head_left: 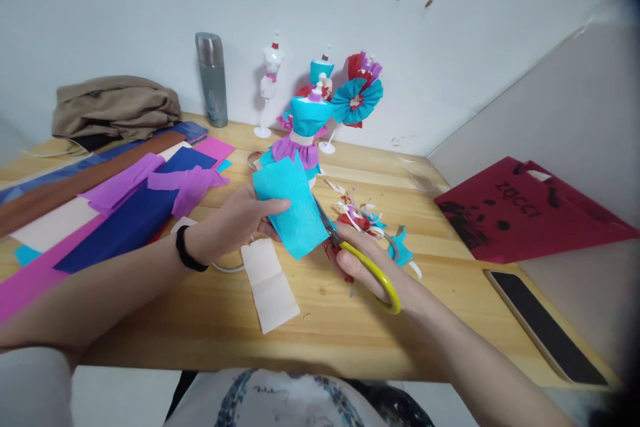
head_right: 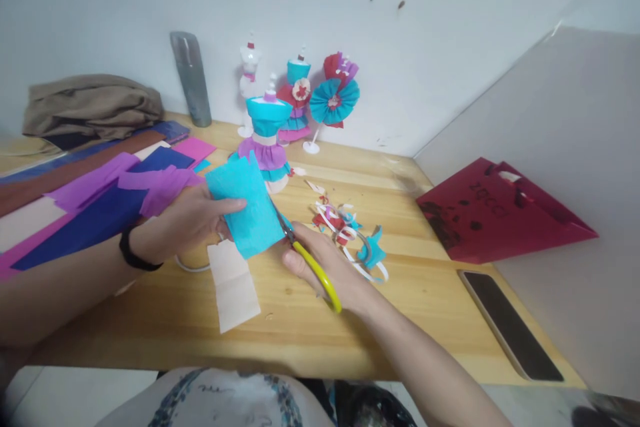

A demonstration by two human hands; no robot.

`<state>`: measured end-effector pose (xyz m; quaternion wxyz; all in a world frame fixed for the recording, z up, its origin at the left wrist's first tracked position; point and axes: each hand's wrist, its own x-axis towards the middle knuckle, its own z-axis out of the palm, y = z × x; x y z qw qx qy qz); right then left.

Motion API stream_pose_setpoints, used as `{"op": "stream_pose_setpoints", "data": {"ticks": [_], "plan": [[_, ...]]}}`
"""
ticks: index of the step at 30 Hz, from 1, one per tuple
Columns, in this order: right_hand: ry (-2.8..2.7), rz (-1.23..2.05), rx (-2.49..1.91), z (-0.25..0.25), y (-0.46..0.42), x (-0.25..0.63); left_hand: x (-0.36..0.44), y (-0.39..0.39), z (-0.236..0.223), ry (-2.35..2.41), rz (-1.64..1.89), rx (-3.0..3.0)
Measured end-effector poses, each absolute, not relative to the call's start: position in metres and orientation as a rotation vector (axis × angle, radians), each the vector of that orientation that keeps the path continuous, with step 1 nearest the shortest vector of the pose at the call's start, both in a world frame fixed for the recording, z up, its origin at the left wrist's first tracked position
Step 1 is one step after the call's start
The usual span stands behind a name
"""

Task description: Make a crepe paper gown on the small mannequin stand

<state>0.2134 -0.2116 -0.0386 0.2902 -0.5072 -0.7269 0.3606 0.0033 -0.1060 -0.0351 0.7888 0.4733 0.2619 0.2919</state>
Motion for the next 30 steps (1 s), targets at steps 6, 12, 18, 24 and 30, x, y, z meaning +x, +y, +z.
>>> {"op": "stream_pose_setpoints", "data": {"ticks": [6, 12, 18, 24, 30], "plan": [[-1.987, 0.957, -1.185, -0.027, -0.190, 0.207, -0.006, -0.100, -0.016, 0.556, 0.746, 1.145], [-1.976, 0.929, -1.128, -0.026, -0.177, 0.204, -0.018, -0.091, -0.013, 0.520, 0.783, 1.193], [-1.942, 0.931, -1.169, -0.031, -0.173, 0.205, -0.021, -0.085, -0.014, 0.532, 0.790, 1.196], [-1.961, 0.802, -1.268, -0.034, -0.173, 0.206, -0.019, -0.086, -0.017, 0.539, 0.765, 1.182], [-1.947, 0.933, -1.158, -0.031, -0.175, 0.206, -0.016, -0.088, -0.017, 0.583, 0.750, 1.150]]}}
